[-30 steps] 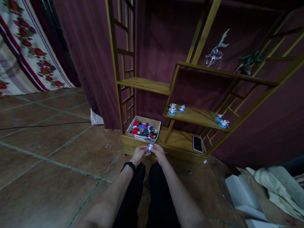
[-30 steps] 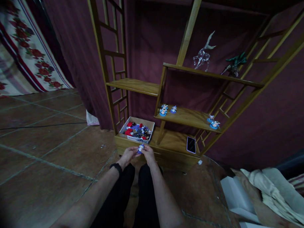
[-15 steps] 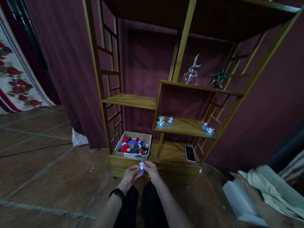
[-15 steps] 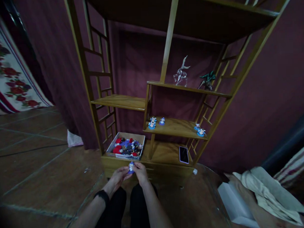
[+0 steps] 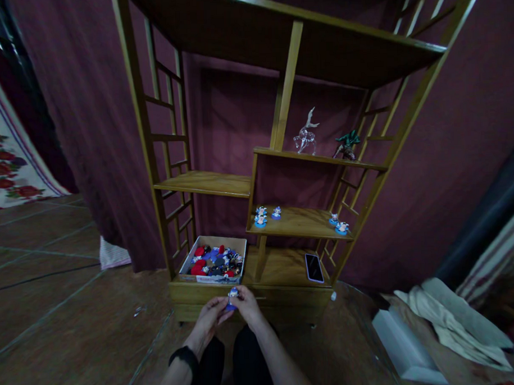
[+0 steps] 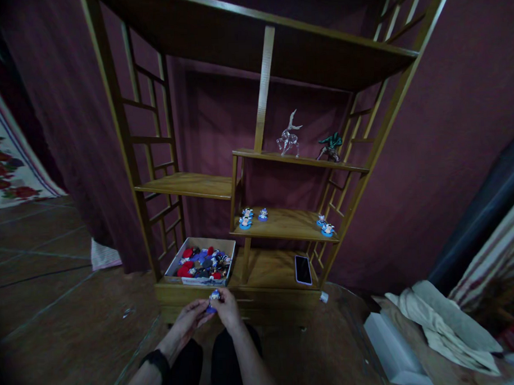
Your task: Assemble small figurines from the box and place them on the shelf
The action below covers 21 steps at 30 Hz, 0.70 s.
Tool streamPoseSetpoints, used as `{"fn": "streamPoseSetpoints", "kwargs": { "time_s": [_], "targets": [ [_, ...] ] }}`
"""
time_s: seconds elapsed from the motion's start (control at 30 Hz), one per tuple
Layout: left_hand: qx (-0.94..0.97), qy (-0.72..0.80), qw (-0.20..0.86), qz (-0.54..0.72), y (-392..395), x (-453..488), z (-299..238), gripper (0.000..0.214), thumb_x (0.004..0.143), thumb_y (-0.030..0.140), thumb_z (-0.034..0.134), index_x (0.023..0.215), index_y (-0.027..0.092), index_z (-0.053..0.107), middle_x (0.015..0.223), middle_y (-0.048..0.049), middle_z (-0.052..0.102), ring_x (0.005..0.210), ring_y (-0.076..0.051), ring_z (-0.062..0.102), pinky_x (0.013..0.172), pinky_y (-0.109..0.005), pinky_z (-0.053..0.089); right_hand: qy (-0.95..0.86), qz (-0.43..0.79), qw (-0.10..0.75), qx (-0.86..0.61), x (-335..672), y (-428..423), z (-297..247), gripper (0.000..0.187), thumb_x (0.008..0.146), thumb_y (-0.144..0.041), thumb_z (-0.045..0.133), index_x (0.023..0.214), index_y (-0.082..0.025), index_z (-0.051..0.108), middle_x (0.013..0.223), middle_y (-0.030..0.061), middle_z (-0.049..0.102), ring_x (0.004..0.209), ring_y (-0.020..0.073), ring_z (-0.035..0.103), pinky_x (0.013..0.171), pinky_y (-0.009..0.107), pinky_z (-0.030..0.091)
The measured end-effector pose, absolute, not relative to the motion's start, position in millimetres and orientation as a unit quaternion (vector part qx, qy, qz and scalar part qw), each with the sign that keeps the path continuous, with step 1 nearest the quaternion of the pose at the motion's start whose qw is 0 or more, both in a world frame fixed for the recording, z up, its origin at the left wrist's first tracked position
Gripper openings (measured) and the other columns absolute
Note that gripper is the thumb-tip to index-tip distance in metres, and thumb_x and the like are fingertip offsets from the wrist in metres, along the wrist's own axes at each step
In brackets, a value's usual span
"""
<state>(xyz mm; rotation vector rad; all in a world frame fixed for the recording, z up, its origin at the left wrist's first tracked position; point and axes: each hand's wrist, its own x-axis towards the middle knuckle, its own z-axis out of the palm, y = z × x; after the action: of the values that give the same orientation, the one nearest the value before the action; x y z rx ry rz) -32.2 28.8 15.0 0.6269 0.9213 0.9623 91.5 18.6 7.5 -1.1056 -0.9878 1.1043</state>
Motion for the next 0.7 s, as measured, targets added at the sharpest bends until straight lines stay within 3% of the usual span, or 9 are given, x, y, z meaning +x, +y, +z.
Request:
{"fn": "streamPoseSetpoints", "kwargs": {
  "time_s": [0.2,0.47,0.7],
  "targets": [
    [0.321,0.405,0.739,0.433,24.4,-31.9,21.4,0.022,0.053,0.019,0.078,0.069,0.013,0.064,0.069,-0.0038,0.067,0.065,-0.014,0.064,0.066,-0.023,0.051,-0.437,0.48,0.588,-0.482,96.0,15.1,7.4,0.024,0.059,-0.02,0.064,0.082,-0.021,0.061,0.074,-0.0017,0.063,0.071,0.0156,0.058,0.069,0.027,0.044],
    [0.317,0.416,0.73,0.44,21.7,-31.4,29.7,0.025,0.061,0.025,0.074,0.081,0.015,0.062,0.075,-0.0065,0.068,0.067,-0.016,0.065,0.064,-0.026,0.051,-0.425,0.455,0.61,-0.49,109.9,4.2,19.1,0.021,0.057,-0.019,0.066,0.078,-0.02,0.061,0.072,-0.0008,0.063,0.071,0.0173,0.058,0.069,0.03,0.045],
    [0.344,0.428,0.722,0.421,27.5,-34.5,23.7,0.026,0.061,0.02,0.074,0.084,0.014,0.063,0.075,-0.0083,0.068,0.067,-0.016,0.066,0.062,-0.023,0.05,-0.432,0.403,0.654,-0.472,172.8,12.3,97.3,0.032,0.057,-0.025,0.068,0.088,-0.017,0.063,0.076,0.0009,0.063,0.069,0.0154,0.057,0.068,0.029,0.047]
  ]
}}
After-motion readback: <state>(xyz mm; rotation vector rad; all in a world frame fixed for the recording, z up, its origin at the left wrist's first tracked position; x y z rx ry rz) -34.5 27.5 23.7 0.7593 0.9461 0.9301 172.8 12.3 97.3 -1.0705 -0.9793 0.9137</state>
